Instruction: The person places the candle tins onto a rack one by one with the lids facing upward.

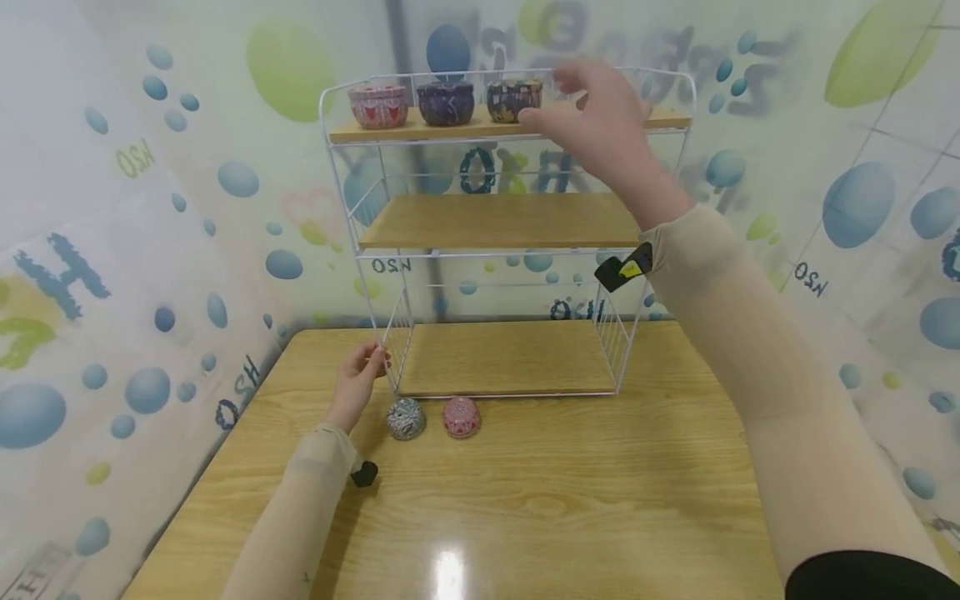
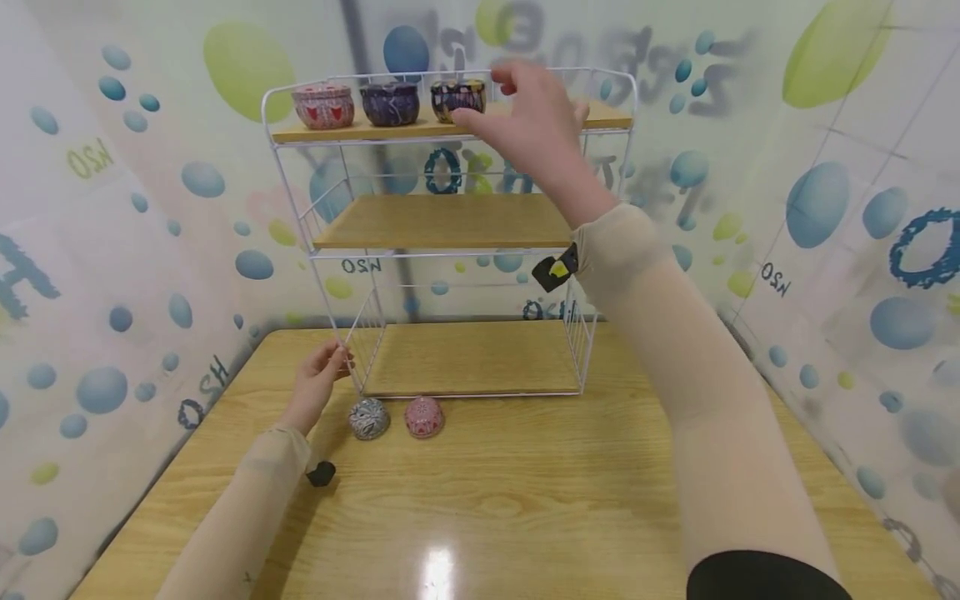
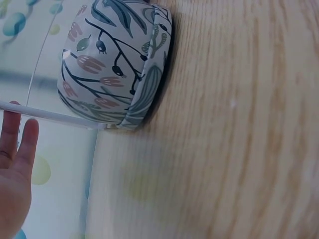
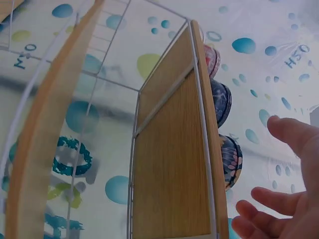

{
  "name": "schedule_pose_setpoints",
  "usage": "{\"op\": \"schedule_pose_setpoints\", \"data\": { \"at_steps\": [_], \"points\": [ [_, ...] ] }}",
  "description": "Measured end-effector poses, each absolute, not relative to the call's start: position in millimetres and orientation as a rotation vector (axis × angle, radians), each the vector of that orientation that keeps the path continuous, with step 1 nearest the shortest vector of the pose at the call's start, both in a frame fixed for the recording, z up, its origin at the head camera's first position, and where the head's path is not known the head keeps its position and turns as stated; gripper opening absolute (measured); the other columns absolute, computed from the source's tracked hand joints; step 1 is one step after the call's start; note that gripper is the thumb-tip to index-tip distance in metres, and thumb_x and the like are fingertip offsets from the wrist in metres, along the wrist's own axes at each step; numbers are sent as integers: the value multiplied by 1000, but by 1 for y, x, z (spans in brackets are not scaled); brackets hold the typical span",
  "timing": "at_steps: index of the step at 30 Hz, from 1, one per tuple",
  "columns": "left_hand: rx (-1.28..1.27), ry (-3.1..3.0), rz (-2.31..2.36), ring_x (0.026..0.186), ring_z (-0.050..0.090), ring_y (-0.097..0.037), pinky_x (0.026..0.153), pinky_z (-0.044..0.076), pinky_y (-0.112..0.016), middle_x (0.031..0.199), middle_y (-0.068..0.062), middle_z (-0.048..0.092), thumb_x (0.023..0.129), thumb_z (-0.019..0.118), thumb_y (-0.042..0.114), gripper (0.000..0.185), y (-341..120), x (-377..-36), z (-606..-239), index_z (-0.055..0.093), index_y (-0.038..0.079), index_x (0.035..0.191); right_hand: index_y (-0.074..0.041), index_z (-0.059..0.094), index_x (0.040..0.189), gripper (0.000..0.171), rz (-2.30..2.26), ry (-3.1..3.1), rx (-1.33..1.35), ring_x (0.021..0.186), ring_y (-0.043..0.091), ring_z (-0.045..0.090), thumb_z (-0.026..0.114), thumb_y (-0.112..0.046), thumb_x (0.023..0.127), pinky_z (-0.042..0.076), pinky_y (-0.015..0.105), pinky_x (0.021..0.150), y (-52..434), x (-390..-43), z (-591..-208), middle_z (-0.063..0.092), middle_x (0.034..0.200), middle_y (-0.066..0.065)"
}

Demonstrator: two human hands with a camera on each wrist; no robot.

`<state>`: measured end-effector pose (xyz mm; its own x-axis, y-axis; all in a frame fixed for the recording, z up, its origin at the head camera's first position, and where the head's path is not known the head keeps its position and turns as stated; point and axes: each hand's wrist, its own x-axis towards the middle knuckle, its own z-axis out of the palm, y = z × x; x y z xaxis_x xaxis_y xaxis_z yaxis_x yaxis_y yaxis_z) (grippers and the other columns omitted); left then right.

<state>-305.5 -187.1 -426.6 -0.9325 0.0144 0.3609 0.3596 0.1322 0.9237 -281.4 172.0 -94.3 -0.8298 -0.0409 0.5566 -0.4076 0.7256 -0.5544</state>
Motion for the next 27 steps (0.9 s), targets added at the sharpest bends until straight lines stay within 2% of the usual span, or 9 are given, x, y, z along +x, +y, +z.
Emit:
{"op": "schedule_pose_setpoints", "data": {
  "at_steps": [3,6,9,13,17,23,27],
  "points": [
    [-371,-2154,-1867,92,60,-22,86,54,-32,110,-36,52,103,49,11,20,-184,-297,-418,55,-5,112,-20,47,143,66,1023,-2312,413,123,14,43,67,-50,87,30,28,106,175,-274,-106,46,141,-2],
    [-371,-2170,-1858,93,60,-24,88,53,-40,109,-34,53,103,48,12,23,-182,-292,-412,54,-7,113,-17,51,139,61,1088,-2249,464,121,14,44,70,-43,87,38,27,99,177,-265,-117,48,138,-1],
    [-375,-2164,-1874,93,60,-23,87,54,-44,108,-31,54,103,48,11,23,-182,-293,-412,53,-9,113,-15,54,135,57,1102,-2231,504,115,14,47,71,-40,87,39,31,96,177,-257,-129,53,134,-1],
    [-370,-2160,-1889,91,60,-21,85,55,-37,108,-30,55,103,49,12,28,-183,-295,-414,51,-13,115,-8,58,130,51,1068,-2208,620,108,20,50,73,-31,87,40,37,93,176,-253,-153,58,126,5],
    [-364,-2156,-1906,91,60,-18,84,55,-32,107,-26,56,102,51,20,36,-185,-303,-423,51,-13,118,-3,60,126,46,1070,-2212,720,106,26,52,74,-23,86,42,40,93,175,-251,-182,60,123,11],
    [-369,-2110,-1909,92,60,-22,80,56,-27,108,-29,55,101,53,28,31,-189,-314,-439,55,-1,111,-5,62,123,44,1123,-2267,788,105,25,53,75,-25,85,45,43,87,167,-249,-227,61,120,9],
    [-348,-2109,-1935,92,60,-19,87,55,-39,109,-29,54,101,52,24,24,-188,-313,-437,56,2,111,-8,63,122,43,1127,-2367,790,105,24,53,75,-28,86,45,42,83,160,-249,-256,61,120,7]
  ]
}}
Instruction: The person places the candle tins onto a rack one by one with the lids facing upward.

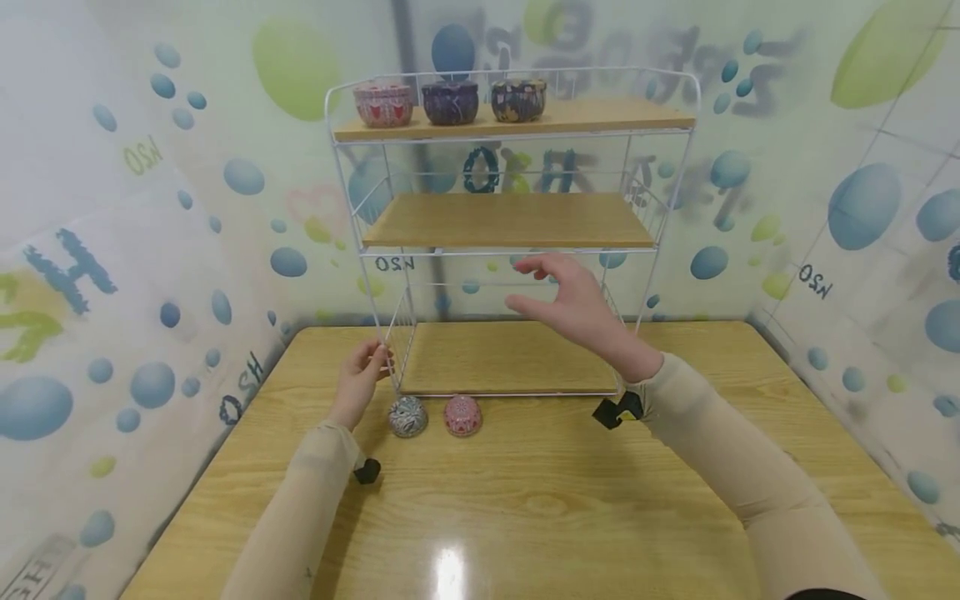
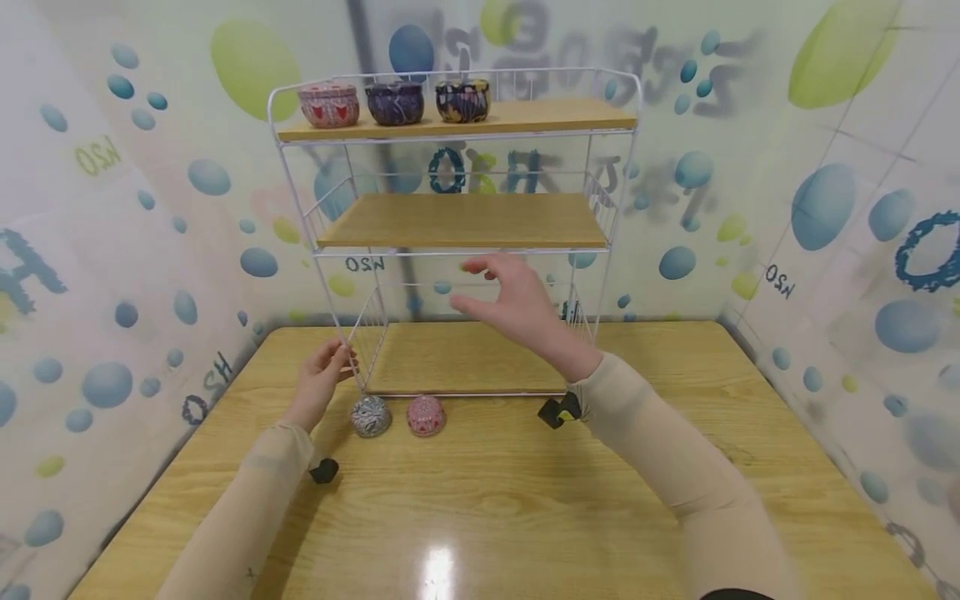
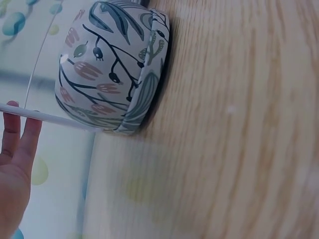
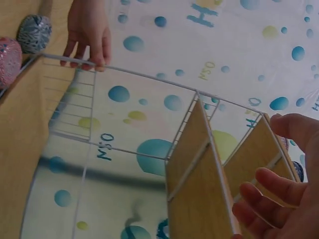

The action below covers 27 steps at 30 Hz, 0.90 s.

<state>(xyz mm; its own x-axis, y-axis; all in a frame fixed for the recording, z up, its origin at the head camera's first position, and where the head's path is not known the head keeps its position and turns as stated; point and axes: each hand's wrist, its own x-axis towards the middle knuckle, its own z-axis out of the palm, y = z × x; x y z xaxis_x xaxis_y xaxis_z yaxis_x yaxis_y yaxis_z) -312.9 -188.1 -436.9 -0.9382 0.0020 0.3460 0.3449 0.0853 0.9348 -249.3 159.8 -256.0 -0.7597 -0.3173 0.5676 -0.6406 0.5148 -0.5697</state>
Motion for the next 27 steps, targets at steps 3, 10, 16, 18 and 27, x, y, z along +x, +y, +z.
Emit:
{"op": "schedule_pose_setpoints", "data": {
  "at_steps": [3,10,16,18,27],
  "points": [
    [-333,-2098,-1978,91,61,-18,92,49,-52,108,-26,55,102,50,18,22,-188,-310,-434,56,-1,112,-8,62,123,44,1134,-2450,803,108,25,52,74,-29,87,45,44,88,155,-251,-277,61,122,7],
    [-345,-2105,-2003,91,61,-17,95,45,-58,103,-18,58,102,48,8,15,-181,-295,-418,55,-2,111,-7,62,123,42,1210,-2525,839,110,27,52,73,-27,87,44,45,93,146,-255,-314,61,121,8],
    [-322,-2104,-1989,92,62,-21,94,47,-55,107,-29,54,102,49,8,15,-178,-291,-414,55,-3,110,-5,63,122,43,1220,-2527,892,106,26,54,75,-25,85,46,44,88,140,-261,-337,62,117,9],
    [-316,-2098,-1987,96,60,-31,93,48,-54,105,-25,56,102,50,7,15,-178,-292,-415,55,-4,109,-5,62,122,46,1232,-2530,914,106,27,54,76,-25,84,47,43,87,139,-262,-344,63,118,9],
    [-313,-2096,-1978,90,60,-18,93,48,-53,105,-26,56,102,49,9,15,-179,-295,-416,55,-3,109,-4,55,133,68,1222,-2611,1088,112,31,54,84,-27,76,47,41,87,130,-272,-376,58,129,11]
  ]
}}
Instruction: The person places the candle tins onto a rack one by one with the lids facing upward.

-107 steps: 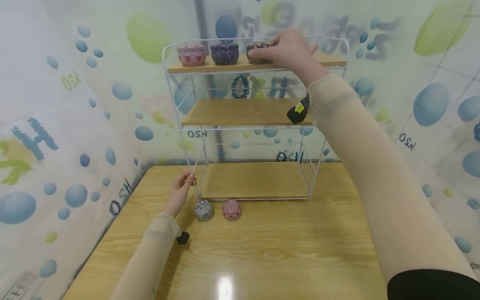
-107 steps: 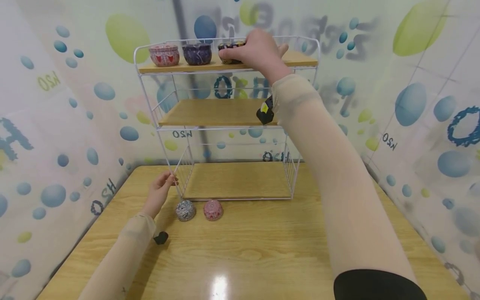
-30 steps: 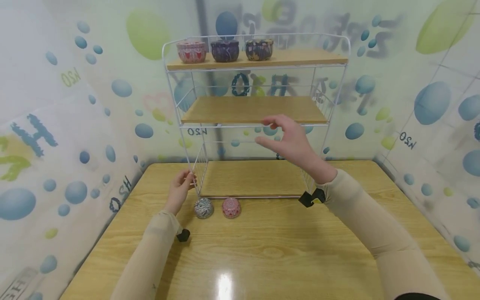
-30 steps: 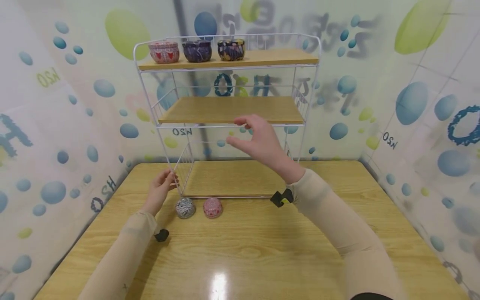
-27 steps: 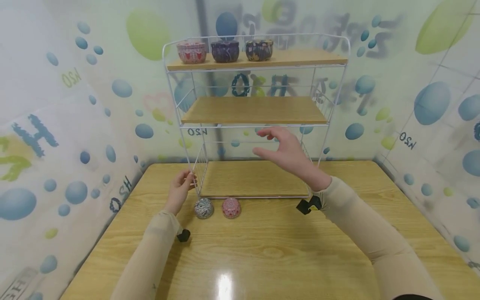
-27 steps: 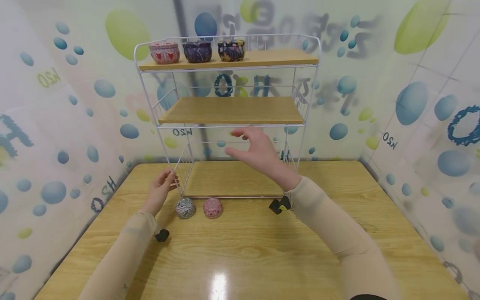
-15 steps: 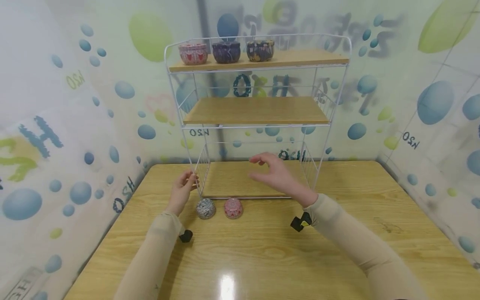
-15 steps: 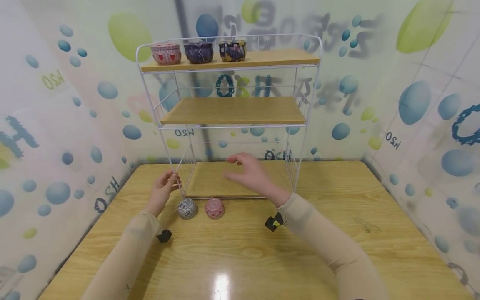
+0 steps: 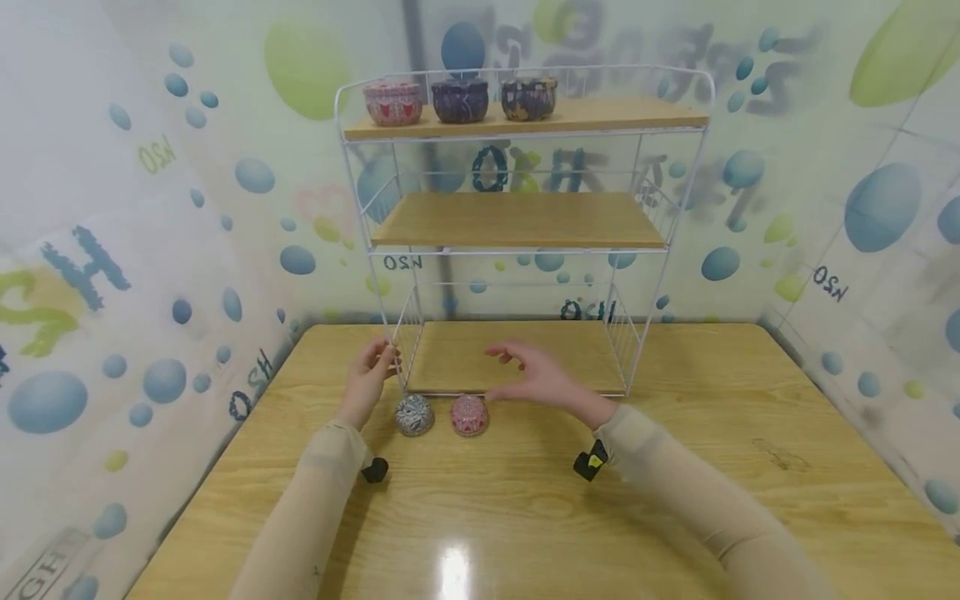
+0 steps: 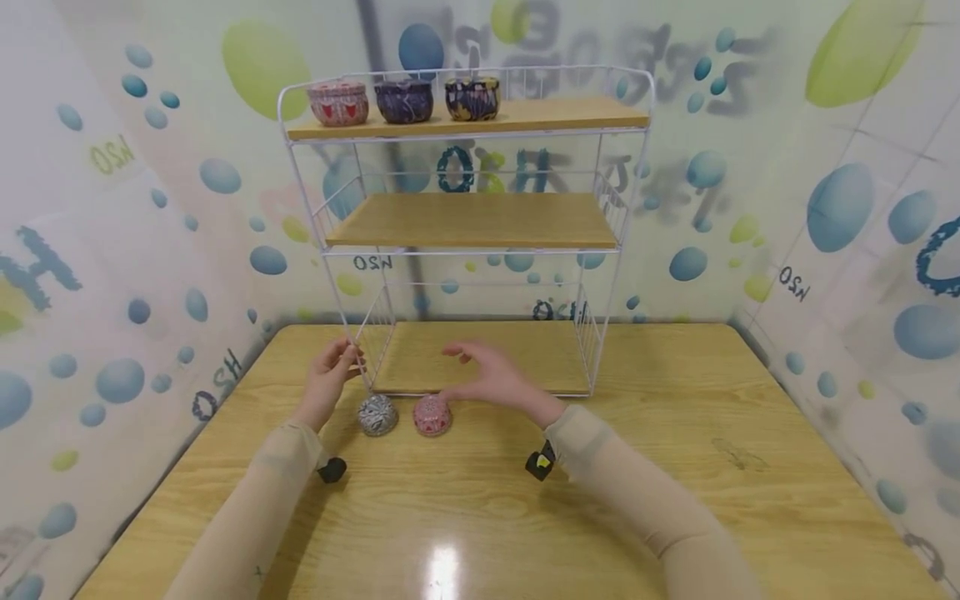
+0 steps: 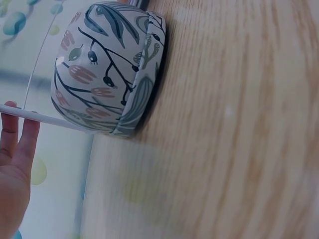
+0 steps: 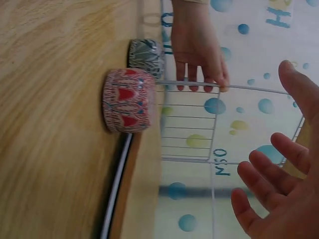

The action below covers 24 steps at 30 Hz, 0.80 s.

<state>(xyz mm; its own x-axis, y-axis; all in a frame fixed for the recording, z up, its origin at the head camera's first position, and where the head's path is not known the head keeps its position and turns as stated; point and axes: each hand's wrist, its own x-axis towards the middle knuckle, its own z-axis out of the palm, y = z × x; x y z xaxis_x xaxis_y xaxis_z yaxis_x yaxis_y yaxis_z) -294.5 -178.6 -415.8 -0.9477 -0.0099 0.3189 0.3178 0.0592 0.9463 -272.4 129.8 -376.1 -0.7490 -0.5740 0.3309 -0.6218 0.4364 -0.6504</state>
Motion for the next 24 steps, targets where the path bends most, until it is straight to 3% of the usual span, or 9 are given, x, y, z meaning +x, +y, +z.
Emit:
{"op": "schedule_pose_setpoints", "data": {
  "at_steps": [2,7,14,16,19,24],
  "points": [
    [-314,-2087,-1982,88,60,-13,93,49,-53,109,-33,52,102,49,8,14,-178,-295,-416,55,-3,108,-4,53,134,70,1223,-2628,1116,112,31,54,84,-26,75,48,45,88,127,-274,-381,57,130,11],
    [-311,-2080,-1989,86,60,-10,92,51,-49,110,-34,52,102,48,8,13,-182,-305,-426,55,-2,109,-1,50,136,72,1263,-2679,1170,116,34,53,84,-19,75,47,55,91,120,-279,-397,54,134,14],
    [-297,-2064,-1966,93,60,-27,85,55,-39,97,-8,59,101,53,16,15,-185,-313,-436,59,4,107,1,45,140,78,1346,-2748,1209,119,34,51,84,-20,75,45,49,96,115,-283,-414,50,137,17],
    [-313,-2057,-1950,94,60,-30,84,56,-38,95,-6,60,101,53,17,15,-185,-313,-437,59,4,106,1,44,140,80,1353,-2752,1215,120,34,51,85,-22,75,44,49,98,114,-284,-418,50,138,18],
    [-330,-2054,-1940,95,59,-33,84,56,-38,98,-13,59,101,53,19,17,-185,-312,-437,58,4,107,1,44,141,82,1374,-2758,1213,120,34,51,85,-22,74,43,47,100,111,-287,-425,50,139,16],
    [-332,-2050,-1956,91,61,-23,85,55,-39,103,-24,56,101,54,19,19,-185,-312,-438,56,1,108,-2,44,142,82,1408,-2795,1197,121,29,52,86,-24,74,42,43,102,107,-291,-438,50,141,11]
  ]
}}
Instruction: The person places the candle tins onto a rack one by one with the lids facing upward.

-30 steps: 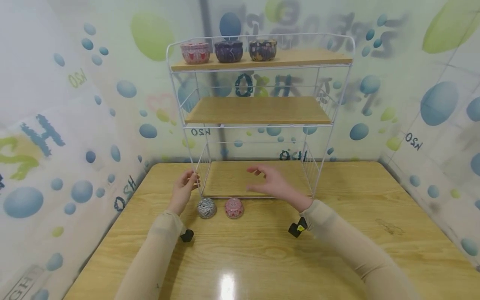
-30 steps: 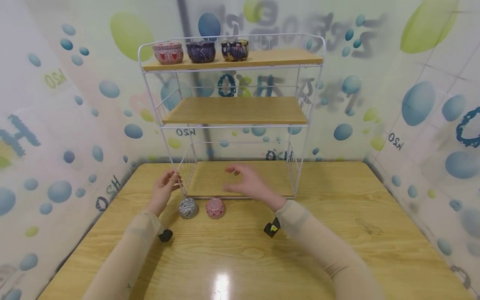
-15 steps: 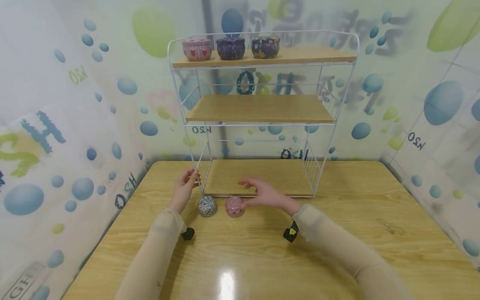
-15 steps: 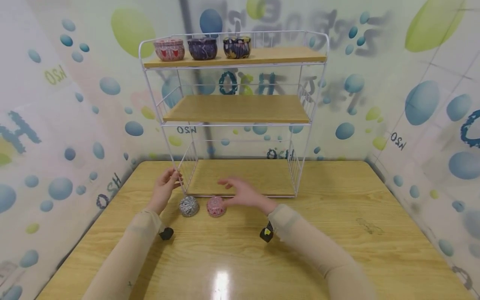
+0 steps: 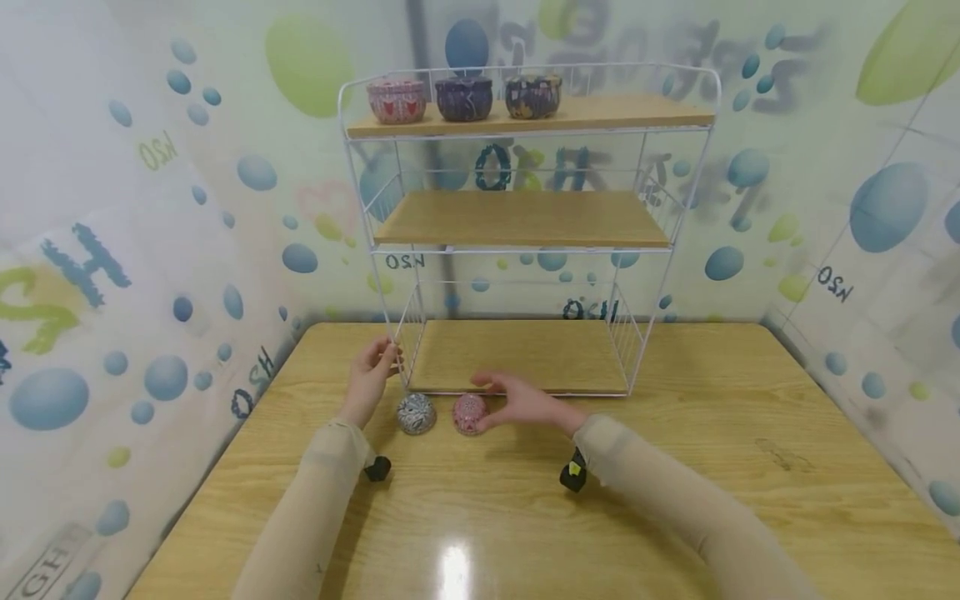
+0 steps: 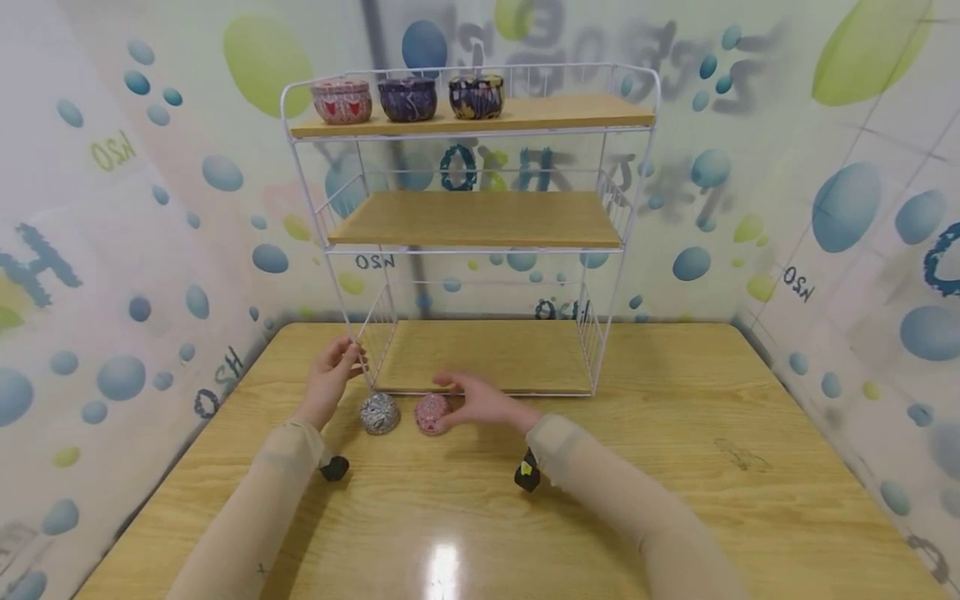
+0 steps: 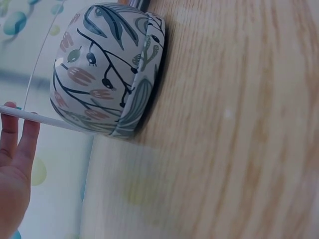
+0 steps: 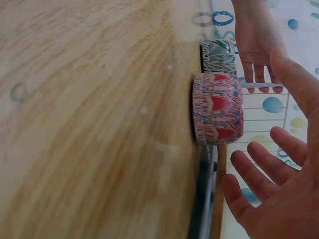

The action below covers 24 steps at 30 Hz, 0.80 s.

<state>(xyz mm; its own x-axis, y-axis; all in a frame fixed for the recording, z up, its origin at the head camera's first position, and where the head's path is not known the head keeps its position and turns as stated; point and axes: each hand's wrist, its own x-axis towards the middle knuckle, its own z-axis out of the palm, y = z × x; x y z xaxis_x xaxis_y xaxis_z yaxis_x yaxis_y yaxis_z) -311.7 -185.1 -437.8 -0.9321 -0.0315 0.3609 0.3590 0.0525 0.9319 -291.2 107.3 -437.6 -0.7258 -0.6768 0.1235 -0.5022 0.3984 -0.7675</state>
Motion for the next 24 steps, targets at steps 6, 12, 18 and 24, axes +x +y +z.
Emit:
{"op": "schedule_pose_setpoints", "data": {
  "at_steps": [6,12,18,24],
  "points": [
    [-327,-2040,-1986,88,60,-16,86,55,-39,105,-28,55,101,52,13,16,-184,-308,-434,56,-2,109,-2,43,143,82,-1235,2406,-1033,120,26,52,85,-25,76,41,42,103,104,-292,-443,48,142,10],
    [-331,-2029,-1965,90,61,-21,80,56,-29,101,-20,57,101,54,17,26,-186,-314,-442,53,-8,111,0,43,142,79,-1224,2385,-1056,118,28,52,84,-21,78,43,42,101,100,-292,-443,49,141,13],
    [-368,-2032,-1958,92,60,-26,80,56,-28,103,-24,56,101,54,20,40,-186,-315,-443,47,-16,117,0,45,140,76,-1185,2404,-1067,118,26,52,84,-18,77,44,36,100,96,-294,-446,52,136,13],
    [-345,-2037,-1971,93,60,-27,80,56,-29,101,-19,57,101,54,20,39,-186,-315,-442,48,-15,118,-2,46,139,75,-1134,2428,-1072,119,23,52,84,-18,77,44,35,100,94,-296,-449,53,132,10]
  ]
}}
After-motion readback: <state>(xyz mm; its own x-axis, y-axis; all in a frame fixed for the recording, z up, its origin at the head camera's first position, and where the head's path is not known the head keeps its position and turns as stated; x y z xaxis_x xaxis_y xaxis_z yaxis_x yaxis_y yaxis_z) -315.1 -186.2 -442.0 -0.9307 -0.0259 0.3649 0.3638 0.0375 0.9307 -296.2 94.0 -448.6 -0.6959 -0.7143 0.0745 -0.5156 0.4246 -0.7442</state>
